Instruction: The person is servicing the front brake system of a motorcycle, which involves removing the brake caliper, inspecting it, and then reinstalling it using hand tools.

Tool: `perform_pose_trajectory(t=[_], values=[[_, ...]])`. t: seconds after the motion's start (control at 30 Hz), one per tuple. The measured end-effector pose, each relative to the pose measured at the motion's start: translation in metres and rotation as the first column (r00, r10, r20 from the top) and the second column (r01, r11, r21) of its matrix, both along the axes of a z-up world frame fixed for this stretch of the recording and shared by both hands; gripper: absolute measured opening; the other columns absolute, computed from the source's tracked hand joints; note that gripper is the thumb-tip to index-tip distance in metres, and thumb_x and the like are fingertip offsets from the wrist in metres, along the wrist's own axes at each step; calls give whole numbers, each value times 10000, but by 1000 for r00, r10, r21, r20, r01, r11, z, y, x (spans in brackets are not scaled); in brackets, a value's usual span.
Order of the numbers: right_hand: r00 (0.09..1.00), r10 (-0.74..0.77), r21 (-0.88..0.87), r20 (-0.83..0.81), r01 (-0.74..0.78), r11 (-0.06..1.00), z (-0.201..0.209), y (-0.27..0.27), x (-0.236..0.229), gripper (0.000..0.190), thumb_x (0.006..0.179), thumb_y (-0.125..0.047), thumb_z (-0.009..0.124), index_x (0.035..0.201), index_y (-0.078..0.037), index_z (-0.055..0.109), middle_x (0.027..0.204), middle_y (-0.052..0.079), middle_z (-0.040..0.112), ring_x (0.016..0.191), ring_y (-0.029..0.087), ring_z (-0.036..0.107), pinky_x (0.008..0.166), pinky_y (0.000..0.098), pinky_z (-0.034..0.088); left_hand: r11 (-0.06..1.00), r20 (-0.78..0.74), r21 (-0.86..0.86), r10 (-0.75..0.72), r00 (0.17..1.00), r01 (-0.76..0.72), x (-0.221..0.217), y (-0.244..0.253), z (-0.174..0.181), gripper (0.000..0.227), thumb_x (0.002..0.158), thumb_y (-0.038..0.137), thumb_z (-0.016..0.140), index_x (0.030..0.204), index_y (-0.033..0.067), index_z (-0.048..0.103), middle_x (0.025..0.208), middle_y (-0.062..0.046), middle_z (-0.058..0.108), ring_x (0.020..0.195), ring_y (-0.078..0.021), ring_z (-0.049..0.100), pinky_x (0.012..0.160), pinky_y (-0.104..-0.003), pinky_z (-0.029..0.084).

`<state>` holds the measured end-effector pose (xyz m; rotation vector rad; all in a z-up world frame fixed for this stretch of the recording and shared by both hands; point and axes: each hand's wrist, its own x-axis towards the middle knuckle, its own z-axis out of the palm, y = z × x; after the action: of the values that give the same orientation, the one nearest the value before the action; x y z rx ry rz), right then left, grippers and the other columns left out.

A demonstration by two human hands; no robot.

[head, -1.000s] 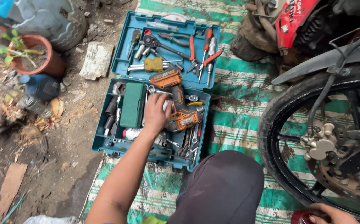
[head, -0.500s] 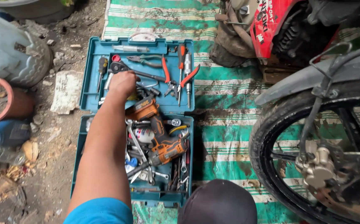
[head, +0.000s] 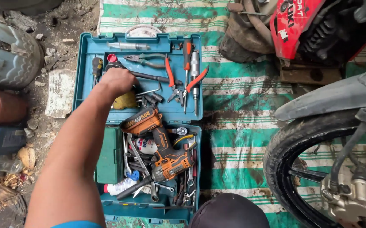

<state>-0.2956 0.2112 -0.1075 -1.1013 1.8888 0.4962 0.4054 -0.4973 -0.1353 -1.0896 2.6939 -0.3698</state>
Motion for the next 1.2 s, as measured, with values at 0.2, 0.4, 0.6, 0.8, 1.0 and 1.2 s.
perform_pose_trajectory(t=[0.2, 0.4, 0.6, 0.8, 1.0, 1.2], values=[[1000, 16, 7, 18, -16, 1000, -26, 22, -8, 510, 856, -379, 931, 1338, -479, 801, 1207, -302, 917, 1080, -141, 878, 1043, 82, 662, 990, 138, 38, -141, 980, 137, 6, 6, 13, 332, 1065, 232, 546, 993, 328, 856, 993, 51, 869, 957, -202, 859, 854, -398, 685], [999, 31, -4, 18, -31, 1000, -60, 61, -23, 499, 864, -376, 918, 1335, -480, 791, 1205, -310, 899, 1061, -142, 869, 1024, 78, 665, 978, 118, -6, -206, 971, 208, 27, 2, 24, 235, 1066, 246, 598, 1135, 254, 823, 1073, 5, 862, 1078, -247, 840, 838, -421, 680], [997, 71, -71, 20, -70, 995, -104, 68, -9, 488, 872, -372, 905, 1331, -481, 782, 1203, -317, 881, 1041, -142, 861, 1005, 75, 667, 1000, 36, 12, 20, 999, -21, 62, 17, 83, 344, 1060, 322, 528, 1207, 206, 817, 1021, -33, 858, 1128, -289, 805, 853, -472, 681], [990, 139, -216, -36, -144, 966, 4, 24, 81, 526, 866, -543, 876, 1356, -426, 725, 1208, -277, 901, 966, -42, 898, 895, 163, 726, 861, -272, 482, 321, 907, -160, 8, 161, 214, 252, 1095, 349, 631, 1184, 206, 819, 913, -7, 852, 684, -205, 761, 680, -361, 633], [972, -68, -392, 227, 155, 907, 203, -12, 235, 480, 892, -423, 844, 1364, -363, 783, 1327, -263, 871, 984, -13, 847, 856, 197, 711, 413, -579, 806, 404, 708, 424, -100, 325, 268, 339, 1019, 219, 689, 1302, 85, 817, 979, 11, 870, 830, -129, 728, 809, -306, 591], [158, 69, -166, 985, 766, 621, 225, -12, 270, 997, 1014, -481, 803, 1762, -146, 235, 1704, 209, 522, 1383, 398, 667, 1018, 532, 608, 93, -522, 801, 592, 614, 591, -192, 489, 285, 297, 1013, 86, 685, 1283, 10, 781, 919, -47, 788, 725, -137, 706, 678, -313, 634]])
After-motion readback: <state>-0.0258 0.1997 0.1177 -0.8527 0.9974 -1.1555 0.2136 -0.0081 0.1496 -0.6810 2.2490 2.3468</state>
